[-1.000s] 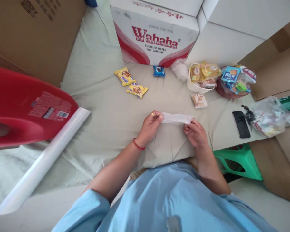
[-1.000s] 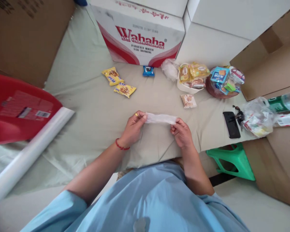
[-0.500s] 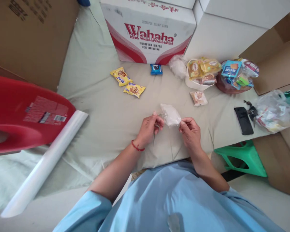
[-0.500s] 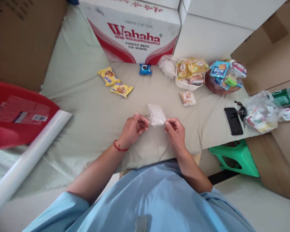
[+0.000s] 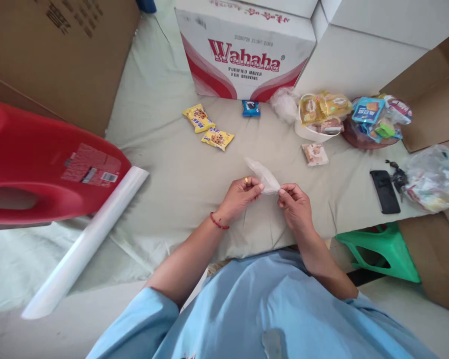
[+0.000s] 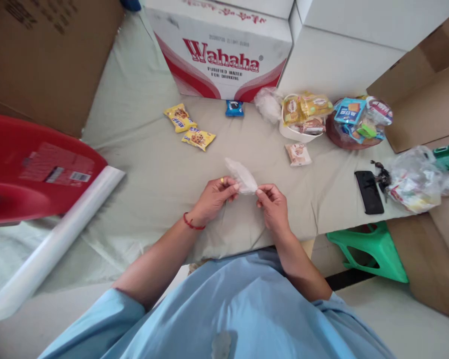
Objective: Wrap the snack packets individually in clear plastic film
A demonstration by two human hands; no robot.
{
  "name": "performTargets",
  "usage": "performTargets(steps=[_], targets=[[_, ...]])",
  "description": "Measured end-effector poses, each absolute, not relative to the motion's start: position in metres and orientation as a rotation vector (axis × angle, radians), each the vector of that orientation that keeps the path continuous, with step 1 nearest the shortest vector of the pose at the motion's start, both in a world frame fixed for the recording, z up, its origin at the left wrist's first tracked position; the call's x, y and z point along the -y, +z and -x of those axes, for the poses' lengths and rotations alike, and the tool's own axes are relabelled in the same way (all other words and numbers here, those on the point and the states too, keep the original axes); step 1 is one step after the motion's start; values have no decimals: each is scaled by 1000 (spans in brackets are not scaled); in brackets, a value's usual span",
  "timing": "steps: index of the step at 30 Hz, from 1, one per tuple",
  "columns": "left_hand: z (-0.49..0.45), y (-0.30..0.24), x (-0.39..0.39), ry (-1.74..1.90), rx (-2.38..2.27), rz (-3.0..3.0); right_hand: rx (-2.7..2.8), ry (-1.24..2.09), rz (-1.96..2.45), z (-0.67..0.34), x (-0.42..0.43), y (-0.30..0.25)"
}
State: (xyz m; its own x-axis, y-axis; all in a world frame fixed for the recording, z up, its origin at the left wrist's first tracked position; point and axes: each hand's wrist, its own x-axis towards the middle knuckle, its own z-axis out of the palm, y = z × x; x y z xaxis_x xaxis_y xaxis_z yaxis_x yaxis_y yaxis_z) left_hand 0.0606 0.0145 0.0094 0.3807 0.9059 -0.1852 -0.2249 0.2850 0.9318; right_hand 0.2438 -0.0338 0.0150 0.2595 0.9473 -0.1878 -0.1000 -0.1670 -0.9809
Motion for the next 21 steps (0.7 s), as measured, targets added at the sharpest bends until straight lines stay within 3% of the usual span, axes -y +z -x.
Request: performTargets(steps=[8,11,21], targets=[[-63,13,-13,941,-755,-1098,1508,653,1445,-254,35,25],[-62,11,-14,957,-756,-1078,1449,736,1432,-257,32,23],[-63,5,-17,1054,-778,-937,464,1217,1231,-282,32,32]])
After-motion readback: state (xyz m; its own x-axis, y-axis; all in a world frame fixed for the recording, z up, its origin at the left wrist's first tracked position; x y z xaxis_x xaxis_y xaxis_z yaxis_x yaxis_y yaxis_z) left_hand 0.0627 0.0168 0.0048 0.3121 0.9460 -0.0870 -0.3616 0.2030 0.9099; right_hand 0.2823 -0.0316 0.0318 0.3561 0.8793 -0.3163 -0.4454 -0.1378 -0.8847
